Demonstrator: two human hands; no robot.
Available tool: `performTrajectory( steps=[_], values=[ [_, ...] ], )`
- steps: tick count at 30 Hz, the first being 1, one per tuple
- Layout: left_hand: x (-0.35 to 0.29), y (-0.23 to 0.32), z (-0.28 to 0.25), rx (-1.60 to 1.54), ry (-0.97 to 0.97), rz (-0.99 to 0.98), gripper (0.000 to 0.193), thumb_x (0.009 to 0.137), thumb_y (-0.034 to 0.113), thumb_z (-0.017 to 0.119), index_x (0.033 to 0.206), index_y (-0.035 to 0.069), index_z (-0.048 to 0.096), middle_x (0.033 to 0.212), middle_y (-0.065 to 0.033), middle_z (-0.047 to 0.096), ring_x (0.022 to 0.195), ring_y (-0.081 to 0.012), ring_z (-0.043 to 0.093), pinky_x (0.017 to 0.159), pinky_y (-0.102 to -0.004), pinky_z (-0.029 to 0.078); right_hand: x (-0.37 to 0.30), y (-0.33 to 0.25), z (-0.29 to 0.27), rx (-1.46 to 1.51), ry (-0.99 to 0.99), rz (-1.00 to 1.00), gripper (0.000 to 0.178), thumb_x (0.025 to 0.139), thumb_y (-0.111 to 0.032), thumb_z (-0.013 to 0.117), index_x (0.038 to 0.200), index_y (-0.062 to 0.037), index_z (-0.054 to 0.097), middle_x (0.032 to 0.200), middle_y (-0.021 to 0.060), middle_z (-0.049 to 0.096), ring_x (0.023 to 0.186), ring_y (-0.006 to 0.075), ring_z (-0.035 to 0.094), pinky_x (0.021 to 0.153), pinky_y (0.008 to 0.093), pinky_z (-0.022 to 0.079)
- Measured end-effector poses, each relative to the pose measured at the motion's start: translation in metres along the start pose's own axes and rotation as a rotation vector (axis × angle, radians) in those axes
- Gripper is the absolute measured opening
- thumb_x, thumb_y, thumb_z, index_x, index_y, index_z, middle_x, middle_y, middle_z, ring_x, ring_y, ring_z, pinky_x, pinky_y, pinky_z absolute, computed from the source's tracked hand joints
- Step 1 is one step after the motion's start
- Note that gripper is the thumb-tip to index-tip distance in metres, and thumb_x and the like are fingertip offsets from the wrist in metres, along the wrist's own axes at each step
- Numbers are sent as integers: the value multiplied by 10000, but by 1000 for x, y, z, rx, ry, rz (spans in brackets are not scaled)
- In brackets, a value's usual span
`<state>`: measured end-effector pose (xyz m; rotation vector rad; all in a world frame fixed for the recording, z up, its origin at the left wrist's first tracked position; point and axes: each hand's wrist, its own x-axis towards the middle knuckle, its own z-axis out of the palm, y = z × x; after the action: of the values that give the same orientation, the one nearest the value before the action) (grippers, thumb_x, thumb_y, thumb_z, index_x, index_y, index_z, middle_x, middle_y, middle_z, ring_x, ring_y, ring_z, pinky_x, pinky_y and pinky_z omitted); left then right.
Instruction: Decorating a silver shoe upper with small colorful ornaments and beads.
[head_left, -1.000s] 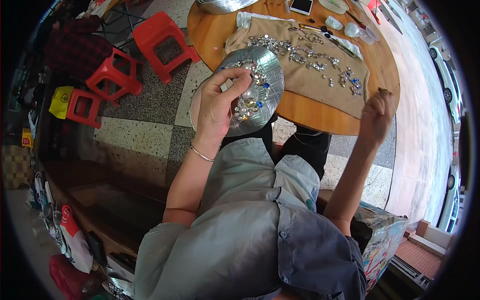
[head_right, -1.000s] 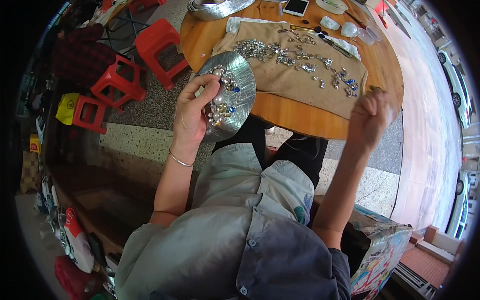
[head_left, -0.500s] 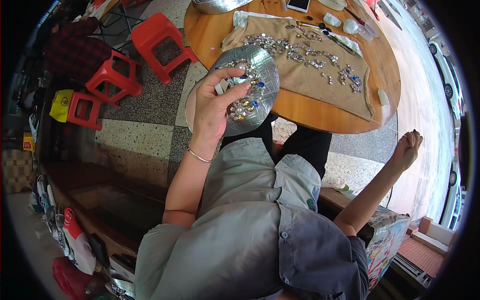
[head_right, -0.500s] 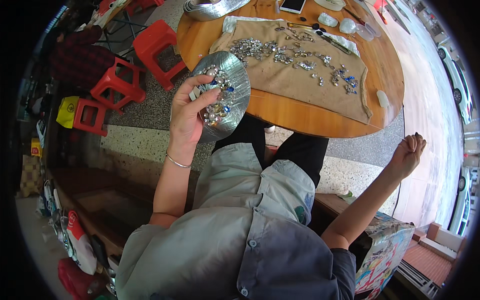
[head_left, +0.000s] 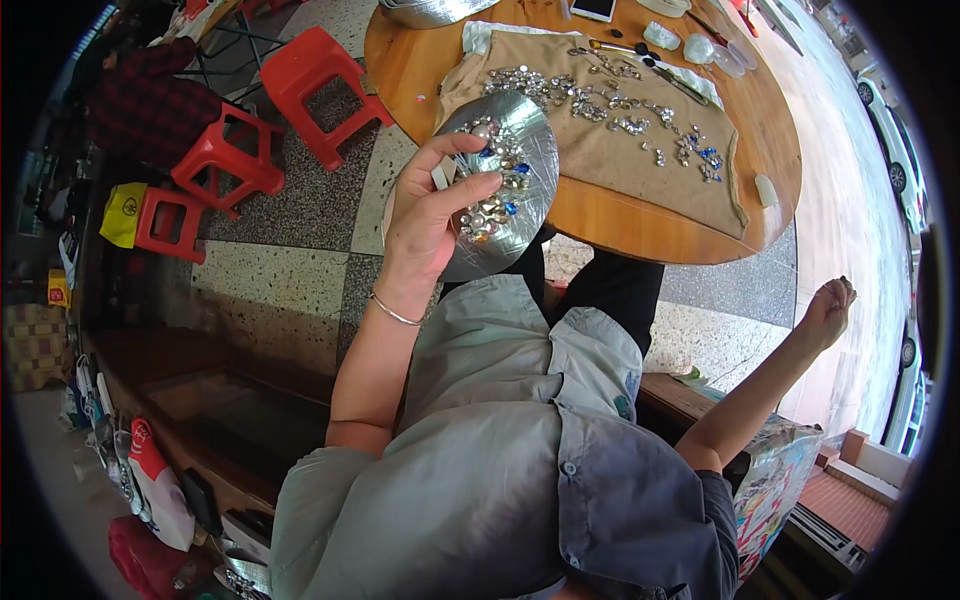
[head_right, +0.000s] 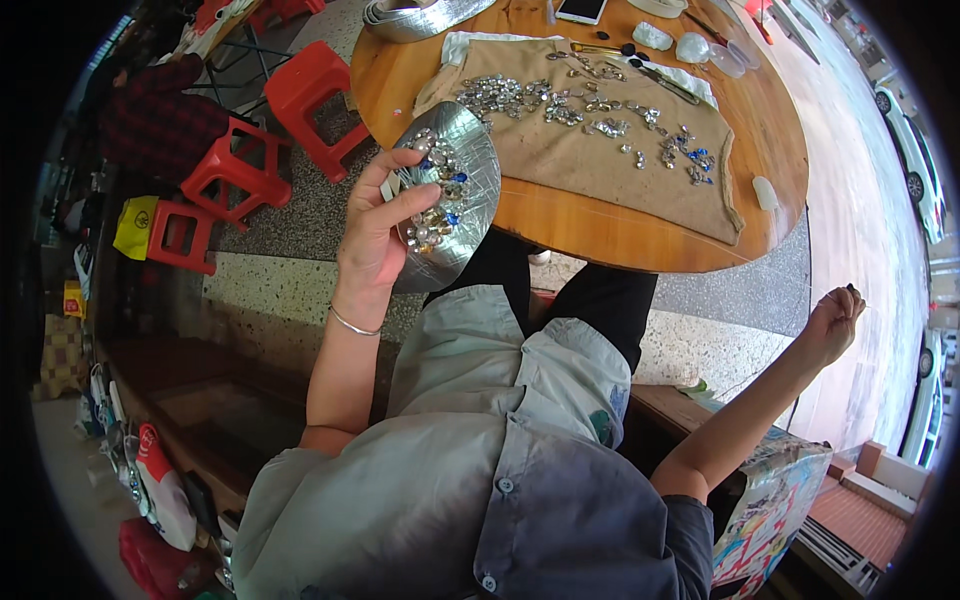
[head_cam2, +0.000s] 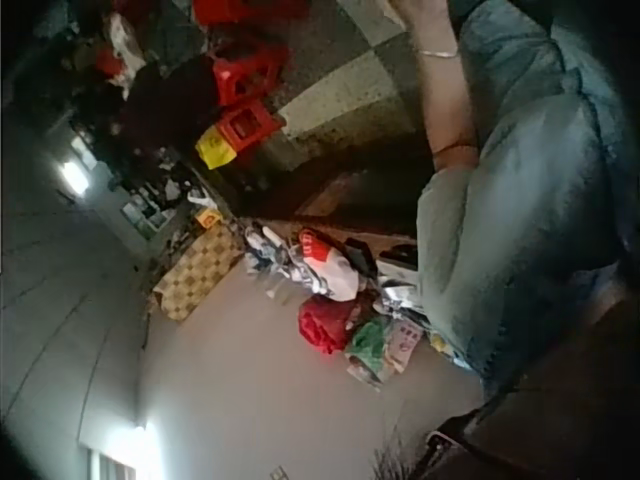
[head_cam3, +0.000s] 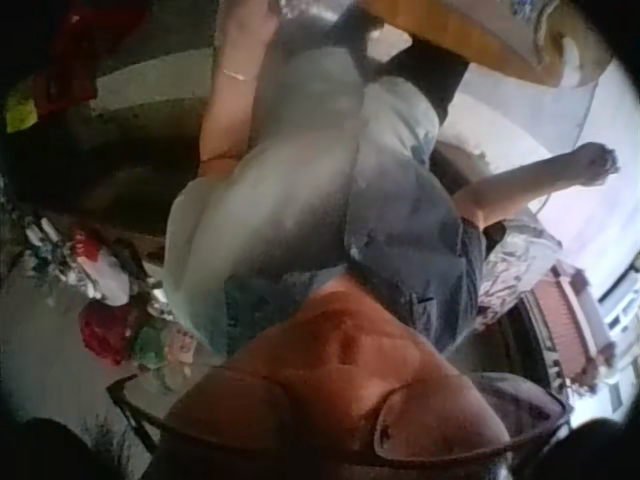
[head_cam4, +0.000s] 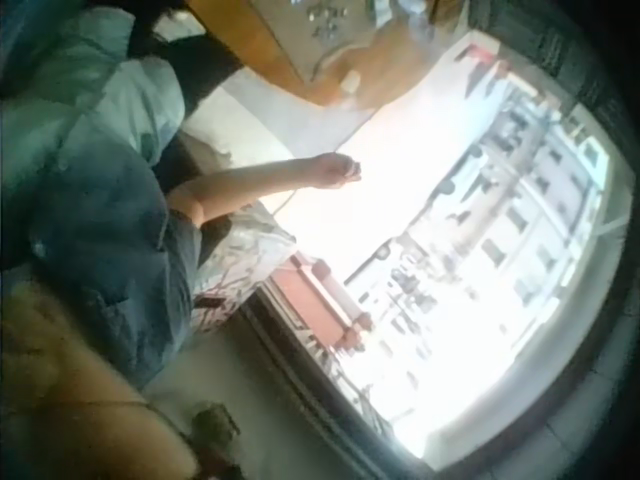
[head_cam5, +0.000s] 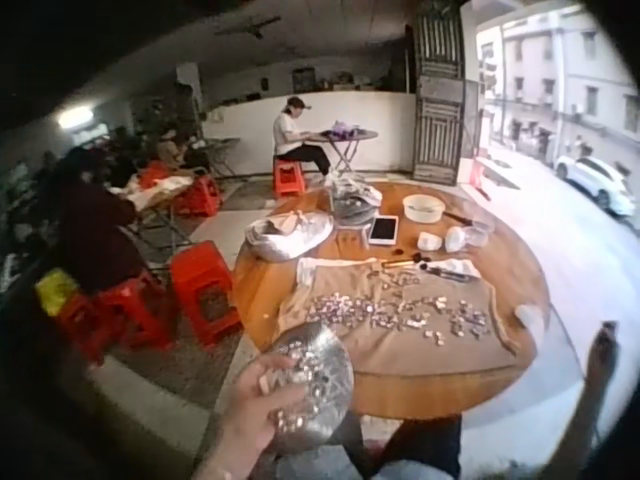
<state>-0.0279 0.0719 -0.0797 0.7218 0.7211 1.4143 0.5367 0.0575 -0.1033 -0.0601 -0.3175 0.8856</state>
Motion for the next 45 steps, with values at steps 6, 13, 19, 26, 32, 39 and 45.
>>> performTrajectory(
  steps=[6, 13, 19, 26, 32, 39, 45],
  values=[
    [0, -5, 6, -19, -19, -19, 312, 699, -98, 635, 969, 28, 541, 917, -85, 583, 814, -140, 593, 677, -254, 517, -2, -15, -8, -202, -43, -22, 179, 916, -41, 369, 741, -9, 348, 669, 98, 437, 455, 111, 291, 397, 207, 279],
    [1, -2, 4, 97, 62, 83, 346, 694, -105, 637, 992, 36, 532, 907, -88, 587, 780, -144, 601, 663, -257, 523, -21, -23, 15, -366, -95, -61, 145, 908, -44, 400, 791, 38, 424, 726, 121, 501, 418, 78, 236, 354, 186, 201],
    [-2, 4, 4, -78, 85, -4, 345, 713, -91, 623, 1015, 44, 522, 916, -92, 584, 789, -152, 602, 671, -263, 526, -34, -38, 35, -579, -144, -162, 136, 899, -41, 420, 793, 38, 451, 744, 106, 518, 407, 64, 193, 340, 187, 176],
    [-6, -1, 14, -132, 99, 27, 338, 719, -81, 623, 1013, 50, 519, 924, -97, 581, 806, -159, 601, 684, -269, 527, -54, -36, 28, -895, -26, -158, 112, 876, -103, 504, 883, 9, 508, 795, 65, 551, 479, 52, 298, 408, 176, 256],
    [-10, -5, 26, -71, 9, 43, 369, 698, -88, 644, 1012, 51, 510, 928, -94, 578, 819, -154, 596, 702, -274, 524, -77, 0, 43, -2407, -215, -796, 207, 852, -218, 567, 989, -63, 552, 887, 17, 586, 687, 92, 469, 615, 237, 399],
    [-9, -27, 55, 59, -38, 83, 399, 651, -63, 706, 981, 43, 508, 938, -63, 555, 848, -132, 564, 736, -250, 495, -147, 148, 134, -1344, -377, 90, 104, 886, -86, 472, 950, -32, 534, 701, 31, 542, 599, 61, 467, 525, 192, 373],
    [-8, -37, 71, 221, -135, 241, 410, 623, -41, 736, 951, 47, 507, 958, -44, 537, 891, -127, 528, 789, -243, 457, -166, 208, 140, -1111, -492, 606, 105, 878, -48, 486, 951, -4, 546, 778, -5, 546, 610, 40, 463, 550, 175, 384]
  ],
)
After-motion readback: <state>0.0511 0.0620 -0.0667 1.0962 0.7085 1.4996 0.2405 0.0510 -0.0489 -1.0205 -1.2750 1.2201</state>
